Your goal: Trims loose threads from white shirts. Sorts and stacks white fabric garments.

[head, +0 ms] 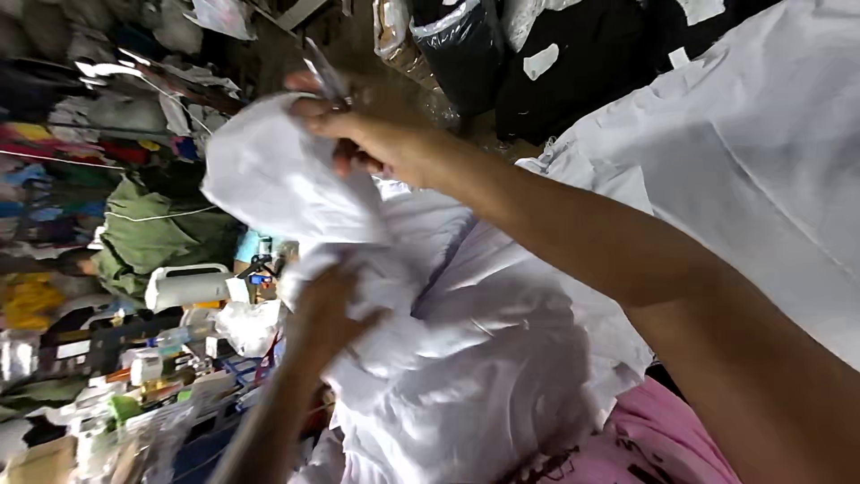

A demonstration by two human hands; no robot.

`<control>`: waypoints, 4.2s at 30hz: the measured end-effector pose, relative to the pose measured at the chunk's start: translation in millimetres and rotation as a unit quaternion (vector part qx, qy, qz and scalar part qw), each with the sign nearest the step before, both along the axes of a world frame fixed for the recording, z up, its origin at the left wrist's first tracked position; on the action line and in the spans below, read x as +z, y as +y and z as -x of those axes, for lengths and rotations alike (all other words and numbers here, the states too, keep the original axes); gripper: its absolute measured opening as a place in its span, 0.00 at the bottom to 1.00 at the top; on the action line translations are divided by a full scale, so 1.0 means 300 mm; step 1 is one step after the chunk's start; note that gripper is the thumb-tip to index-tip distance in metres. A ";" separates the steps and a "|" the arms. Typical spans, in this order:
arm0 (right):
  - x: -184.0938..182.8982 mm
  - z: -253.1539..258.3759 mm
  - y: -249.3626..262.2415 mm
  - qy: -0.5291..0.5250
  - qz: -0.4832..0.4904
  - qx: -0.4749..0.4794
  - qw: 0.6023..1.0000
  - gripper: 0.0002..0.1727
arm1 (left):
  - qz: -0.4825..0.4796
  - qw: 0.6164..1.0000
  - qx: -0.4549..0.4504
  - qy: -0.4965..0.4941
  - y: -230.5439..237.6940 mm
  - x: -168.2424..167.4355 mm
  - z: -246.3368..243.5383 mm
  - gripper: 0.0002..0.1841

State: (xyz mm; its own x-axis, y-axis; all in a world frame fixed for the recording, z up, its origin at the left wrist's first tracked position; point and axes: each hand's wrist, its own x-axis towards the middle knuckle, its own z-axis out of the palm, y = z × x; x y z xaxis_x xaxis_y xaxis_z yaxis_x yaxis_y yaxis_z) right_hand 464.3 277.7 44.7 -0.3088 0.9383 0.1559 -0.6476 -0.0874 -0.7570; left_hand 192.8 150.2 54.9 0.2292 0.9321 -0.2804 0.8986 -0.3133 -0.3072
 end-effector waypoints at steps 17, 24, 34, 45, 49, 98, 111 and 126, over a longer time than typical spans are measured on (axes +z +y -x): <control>-0.674 -0.552 -0.285 -0.595 -0.048 -0.067 0.800 0.11 | 0.211 0.960 -0.044 -0.177 0.183 -0.226 -0.274 0.26; -0.451 -0.362 -0.686 -0.395 -0.309 0.160 0.850 0.10 | 0.130 0.943 -0.085 -0.295 0.270 -0.310 -0.621 0.14; -0.577 -0.470 -0.425 -0.627 -0.035 -0.184 0.756 0.25 | 0.099 0.970 -0.071 -0.211 0.220 -0.529 -0.753 0.11; -0.620 -0.317 -0.382 -0.645 -0.161 -0.161 0.730 0.12 | -0.041 0.966 -0.026 -0.255 0.126 -0.452 -0.706 0.13; -0.643 -0.314 -0.360 -0.604 -0.197 -0.180 0.751 0.07 | -0.055 0.949 -0.038 -0.308 0.124 -0.476 -0.705 0.10; -0.623 -0.321 -0.405 -0.625 -0.124 -0.114 0.762 0.10 | 0.077 0.858 -0.067 -0.504 0.125 -0.510 -0.635 0.10; -0.853 -0.517 -0.151 -0.452 -0.017 -0.083 0.888 0.18 | 0.157 0.881 -0.071 -0.441 0.194 -0.324 -0.438 0.10; -0.767 -0.515 -0.176 -0.661 -0.033 -0.104 0.742 0.09 | 0.113 0.956 -0.071 -0.260 0.172 -0.075 -0.303 0.19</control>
State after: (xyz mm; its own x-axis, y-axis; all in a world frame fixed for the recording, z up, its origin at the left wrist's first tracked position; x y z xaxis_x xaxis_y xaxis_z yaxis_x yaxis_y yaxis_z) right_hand 618.7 224.8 -185.4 -0.0811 0.9910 -0.1067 0.6708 -0.0249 -0.7413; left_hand 283.6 201.9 32.4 0.5122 0.8106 -0.2839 0.8548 -0.4491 0.2600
